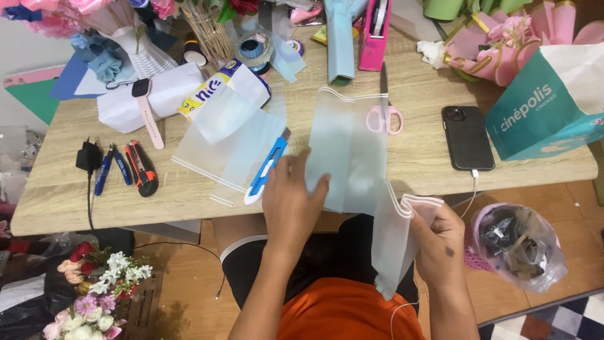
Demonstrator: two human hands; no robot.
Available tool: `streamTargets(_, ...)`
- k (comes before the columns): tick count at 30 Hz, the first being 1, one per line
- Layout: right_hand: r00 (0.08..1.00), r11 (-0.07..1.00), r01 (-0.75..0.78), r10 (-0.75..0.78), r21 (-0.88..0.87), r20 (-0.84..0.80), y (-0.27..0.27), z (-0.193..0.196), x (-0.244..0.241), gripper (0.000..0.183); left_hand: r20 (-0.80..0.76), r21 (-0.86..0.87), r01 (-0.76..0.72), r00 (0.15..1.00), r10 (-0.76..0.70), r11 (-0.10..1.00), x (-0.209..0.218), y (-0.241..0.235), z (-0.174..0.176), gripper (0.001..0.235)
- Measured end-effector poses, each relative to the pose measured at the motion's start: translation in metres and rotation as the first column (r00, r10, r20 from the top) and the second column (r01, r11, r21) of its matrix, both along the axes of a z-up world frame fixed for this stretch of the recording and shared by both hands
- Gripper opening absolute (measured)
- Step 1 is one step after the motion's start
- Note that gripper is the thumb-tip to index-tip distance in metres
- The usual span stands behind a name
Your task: The person measures and cuts a sheet of light blue translucent craft paper using a ruler and a utility knife. They align the ruler, score the paper, and fold it to separate the cut section.
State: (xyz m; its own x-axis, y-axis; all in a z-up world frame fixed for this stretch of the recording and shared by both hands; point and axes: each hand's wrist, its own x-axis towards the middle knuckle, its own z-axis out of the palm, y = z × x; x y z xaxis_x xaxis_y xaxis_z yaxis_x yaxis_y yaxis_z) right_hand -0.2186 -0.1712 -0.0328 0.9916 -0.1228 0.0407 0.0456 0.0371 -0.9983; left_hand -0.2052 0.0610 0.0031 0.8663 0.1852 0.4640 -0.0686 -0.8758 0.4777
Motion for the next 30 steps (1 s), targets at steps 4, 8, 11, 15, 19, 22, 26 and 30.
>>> streamTargets(4,0.999,0.996,-0.032,0.032,-0.081,-0.008,0.018,0.017,-0.01,0.012,-0.059,-0.457,0.213,0.961,-0.269,0.864,-0.051,-0.016,0.029,0.034)
streamTargets(8,0.892,0.918,0.1,0.088,-0.383,0.443,0.044,0.035,-0.018,0.016,-0.038,-0.708,0.223,0.935,-0.352,0.67,-0.088,-0.034,0.017,0.031)
streamTargets(11,0.853,0.894,0.158,0.09,-0.419,0.515,0.053,0.042,-0.025,0.015,-0.007,-0.738,0.202,0.952,-0.307,0.644,-0.099,-0.045,0.001,0.041)
streamTargets(15,0.905,0.903,0.082,0.11,-0.422,0.41,0.048,0.036,-0.023,0.013,0.038,-0.717,0.269,0.937,-0.348,0.644,-0.1,-0.042,-0.018,0.073)
streamTargets(19,0.979,0.9,0.112,-0.028,-0.421,0.201,0.041,0.036,-0.016,0.013,-0.033,-0.708,0.255,0.919,-0.392,0.658,-0.104,-0.038,-0.018,0.08)
streamTargets(22,0.965,0.965,0.119,-0.058,-0.232,0.255,0.044,0.042,-0.019,0.014,-0.104,-0.736,0.156,0.935,-0.338,0.659,-0.108,-0.038,-0.018,0.059)
streamTargets(26,0.964,0.966,0.097,-0.031,-0.24,0.265,0.053,0.051,-0.015,0.017,0.047,-0.675,0.227,0.963,-0.266,0.703,-0.105,-0.028,-0.009,0.029)
streamTargets(30,0.778,0.932,-0.273,0.359,-0.238,0.516,0.057,0.052,0.028,0.055,0.112,-0.661,0.162,0.987,-0.117,0.732,-0.086,0.001,-0.017,0.02)
